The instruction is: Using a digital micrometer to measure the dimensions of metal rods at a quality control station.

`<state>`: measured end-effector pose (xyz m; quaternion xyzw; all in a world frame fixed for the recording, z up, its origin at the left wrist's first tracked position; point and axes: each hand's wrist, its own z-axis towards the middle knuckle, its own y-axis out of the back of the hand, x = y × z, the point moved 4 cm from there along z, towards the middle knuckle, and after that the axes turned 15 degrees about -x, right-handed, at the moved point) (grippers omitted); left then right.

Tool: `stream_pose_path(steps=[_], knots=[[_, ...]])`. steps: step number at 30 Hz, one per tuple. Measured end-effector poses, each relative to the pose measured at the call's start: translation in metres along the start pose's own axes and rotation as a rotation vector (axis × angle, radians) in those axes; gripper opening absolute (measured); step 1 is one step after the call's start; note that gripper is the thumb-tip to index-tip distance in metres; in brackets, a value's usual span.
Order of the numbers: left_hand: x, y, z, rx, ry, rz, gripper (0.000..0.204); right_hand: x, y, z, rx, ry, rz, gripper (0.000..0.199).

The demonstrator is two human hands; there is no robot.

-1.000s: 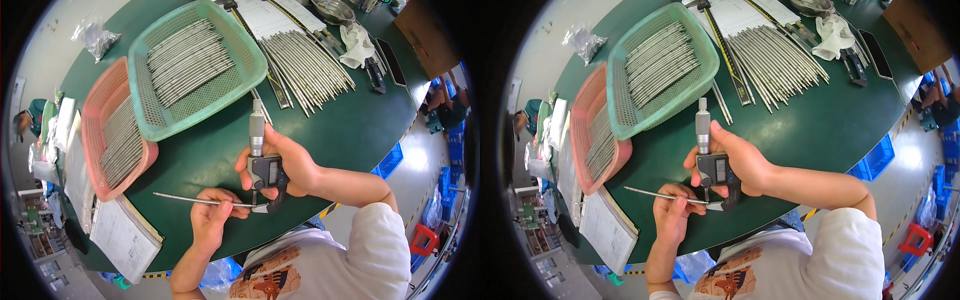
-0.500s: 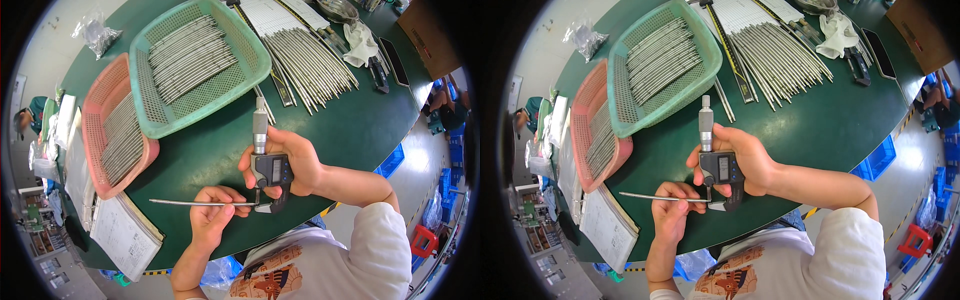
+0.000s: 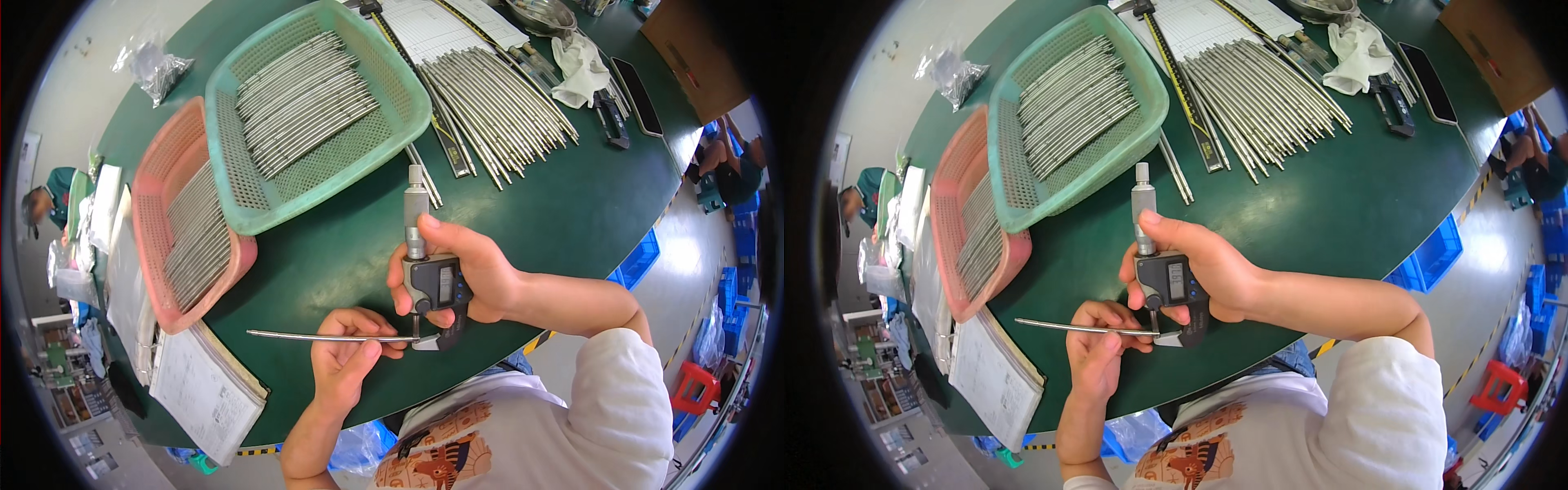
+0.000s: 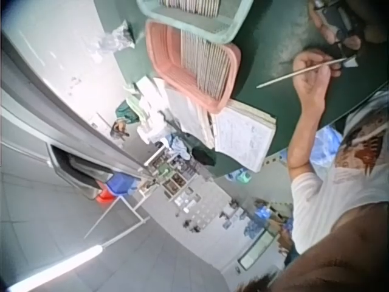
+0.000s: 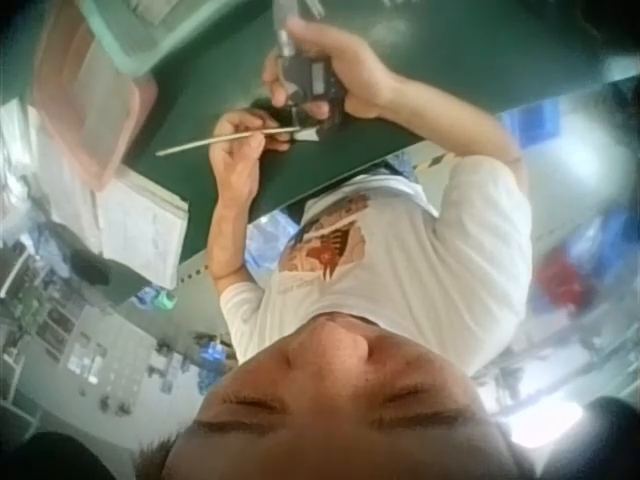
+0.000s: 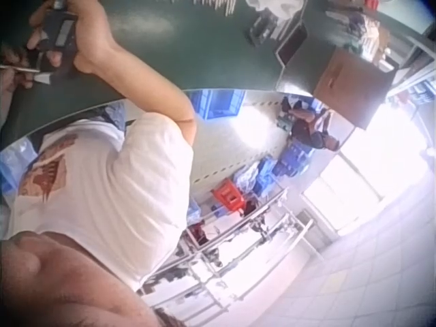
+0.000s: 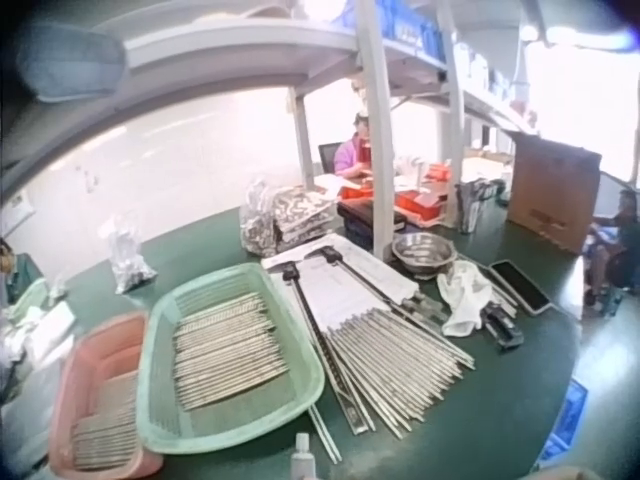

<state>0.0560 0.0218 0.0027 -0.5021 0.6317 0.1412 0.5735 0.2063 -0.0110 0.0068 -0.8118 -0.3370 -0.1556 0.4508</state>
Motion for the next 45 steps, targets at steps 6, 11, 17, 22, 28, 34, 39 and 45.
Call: stream_pose_path(steps=[6, 11, 17, 22, 28, 34, 39, 45], knots=[[0.0036, 0.0034, -0.0006, -0.064, 0.019, 0.040, 0.016, -0.0007, 0.0005, -0.0001, 0.002, 0.015, -0.037, 0.057], [0.0030, 0.0049, 0.0001, -0.099, 0.044, 0.051, 0.016, 0.0003, -0.0015, -0.0004, 0.021, 0.043, -0.026, 0.057], [-0.0032, 0.0064, 0.0014, -0.028, 0.057, -0.032, 0.017, 0.0032, -0.0023, -0.0019, -0.021, -0.037, 0.031, 0.055], [-0.0038, 0.0037, 0.0010, 0.028, 0.074, -0.065, 0.017, 0.0005, 0.0009, -0.0002, -0.021, -0.053, 0.053, 0.059], [-0.0022, 0.0041, 0.0009, 0.052, 0.069, -0.050, 0.015, -0.0013, -0.0001, 0.0011, 0.018, -0.050, 0.059, 0.059], [-0.0016, 0.0022, 0.0017, 0.062, 0.072, -0.061, 0.016, -0.0004, -0.0014, -0.0007, 0.033, -0.023, 0.028, 0.060], [0.0003, 0.0042, 0.0017, 0.051, 0.107, -0.059, 0.018, 0.0004, -0.0019, -0.0032, 0.016, -0.027, -0.040, 0.056], [0.0039, 0.0053, 0.0001, -0.059, 0.131, -0.033, 0.017, -0.0003, -0.0017, -0.0030, 0.013, 0.031, -0.058, 0.055]])
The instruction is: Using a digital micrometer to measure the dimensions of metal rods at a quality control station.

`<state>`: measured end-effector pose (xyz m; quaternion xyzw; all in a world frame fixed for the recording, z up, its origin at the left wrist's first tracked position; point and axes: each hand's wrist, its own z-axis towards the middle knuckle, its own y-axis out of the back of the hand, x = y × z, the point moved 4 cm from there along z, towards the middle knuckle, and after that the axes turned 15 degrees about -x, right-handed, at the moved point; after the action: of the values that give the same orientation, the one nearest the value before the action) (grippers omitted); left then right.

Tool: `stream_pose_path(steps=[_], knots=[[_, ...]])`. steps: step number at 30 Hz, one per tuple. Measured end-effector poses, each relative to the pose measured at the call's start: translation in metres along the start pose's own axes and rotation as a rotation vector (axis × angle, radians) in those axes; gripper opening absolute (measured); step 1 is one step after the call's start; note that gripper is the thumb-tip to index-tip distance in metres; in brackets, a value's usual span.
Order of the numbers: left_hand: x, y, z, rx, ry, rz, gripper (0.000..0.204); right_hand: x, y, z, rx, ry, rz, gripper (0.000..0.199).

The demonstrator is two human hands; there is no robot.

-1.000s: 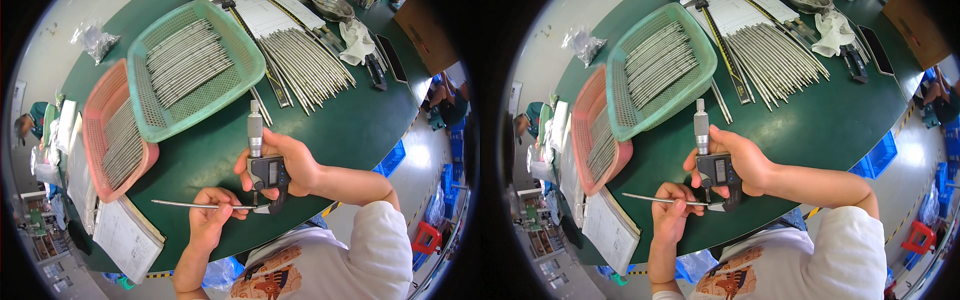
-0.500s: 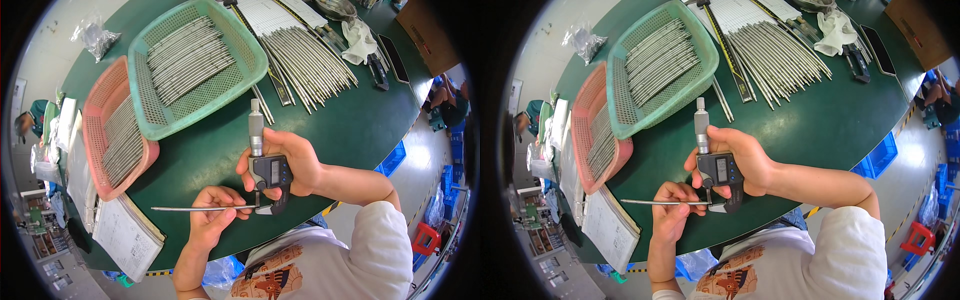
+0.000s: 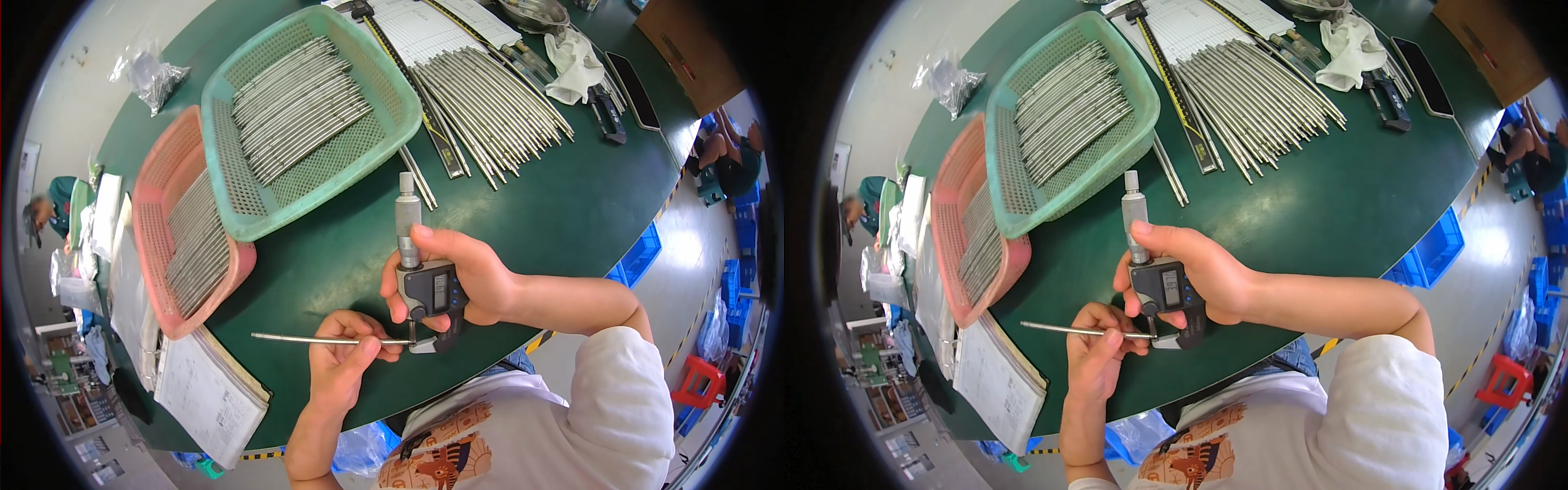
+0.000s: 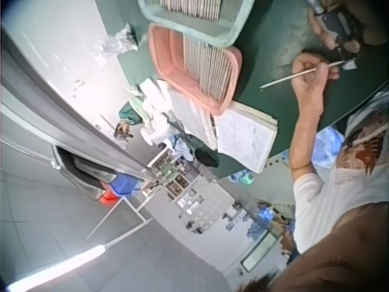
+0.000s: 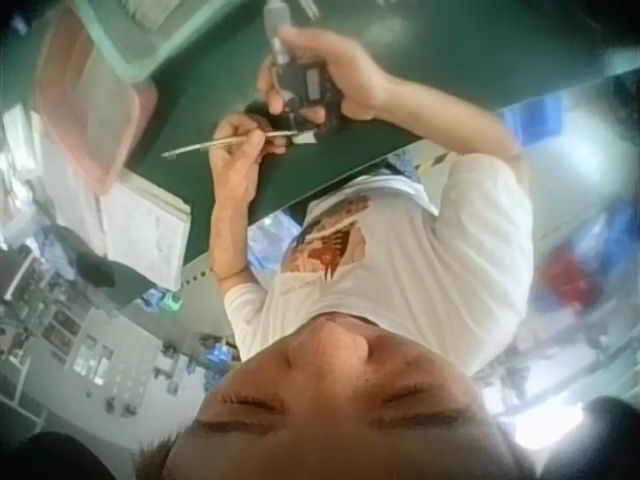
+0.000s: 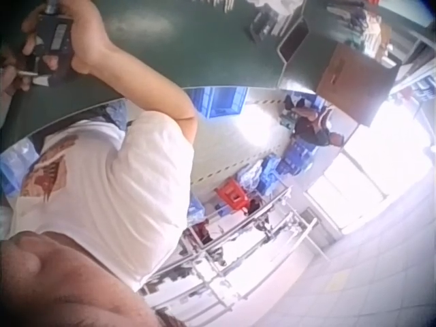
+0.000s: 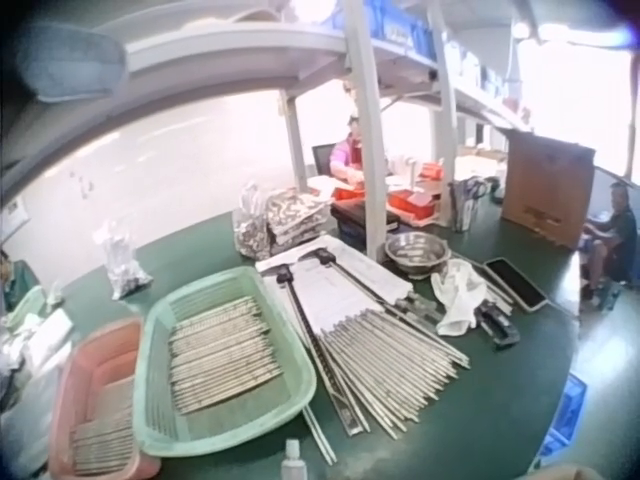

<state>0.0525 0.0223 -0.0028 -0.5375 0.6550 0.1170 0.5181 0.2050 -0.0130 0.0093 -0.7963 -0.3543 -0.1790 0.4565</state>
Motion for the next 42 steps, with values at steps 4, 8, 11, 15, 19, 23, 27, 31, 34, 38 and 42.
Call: stream_pose_path(steps=[4, 8, 11, 15, 19, 23, 27, 31, 34, 38, 42], knots=[[-0.0004, -0.0017, 0.0003, -0.142, -0.082, 0.000, 0.015, 0.0036, -0.0016, -0.0005, -0.010, 0.099, -0.031, 0.058], [0.0003, -0.0012, 0.0001, -0.152, -0.092, 0.006, 0.015, 0.0042, -0.0019, -0.0022, -0.016, 0.104, 0.012, 0.056], [-0.0002, -0.0001, 0.0003, -0.142, -0.085, 0.007, 0.016, 0.0022, -0.0010, 0.0007, -0.018, 0.068, 0.052, 0.058], [-0.0003, -0.0014, 0.0001, -0.134, -0.082, 0.021, 0.015, 0.0003, 0.0000, 0.0007, 0.016, 0.049, 0.097, 0.057], [0.0003, -0.0019, 0.0002, -0.137, -0.078, 0.034, 0.015, 0.0027, -0.0009, -0.0002, 0.023, 0.057, 0.100, 0.054], [0.0002, -0.0019, -0.0006, -0.126, -0.082, 0.034, 0.016, 0.0018, -0.0008, 0.0005, -0.018, 0.064, 0.019, 0.059], [-0.0009, -0.0035, -0.0014, -0.140, -0.085, 0.041, 0.016, 0.0017, -0.0007, -0.0002, 0.017, 0.068, 0.096, 0.049], [-0.0002, -0.0033, -0.0004, -0.148, -0.079, 0.058, 0.016, 0.0017, 0.0001, -0.0008, -0.013, 0.076, -0.002, 0.059], [0.0003, -0.0022, 0.0004, -0.153, -0.088, 0.064, 0.016, 0.0012, -0.0012, -0.0003, -0.002, 0.106, -0.013, 0.060], [-0.0012, 0.0005, -0.0002, -0.163, -0.082, 0.063, 0.016, 0.0024, -0.0031, -0.0001, -0.036, 0.077, -0.009, 0.060], [-0.0023, -0.0011, 0.0010, -0.088, -0.071, 0.013, 0.015, 0.0025, 0.0008, 0.0004, -0.052, 0.008, 0.069, 0.058]])
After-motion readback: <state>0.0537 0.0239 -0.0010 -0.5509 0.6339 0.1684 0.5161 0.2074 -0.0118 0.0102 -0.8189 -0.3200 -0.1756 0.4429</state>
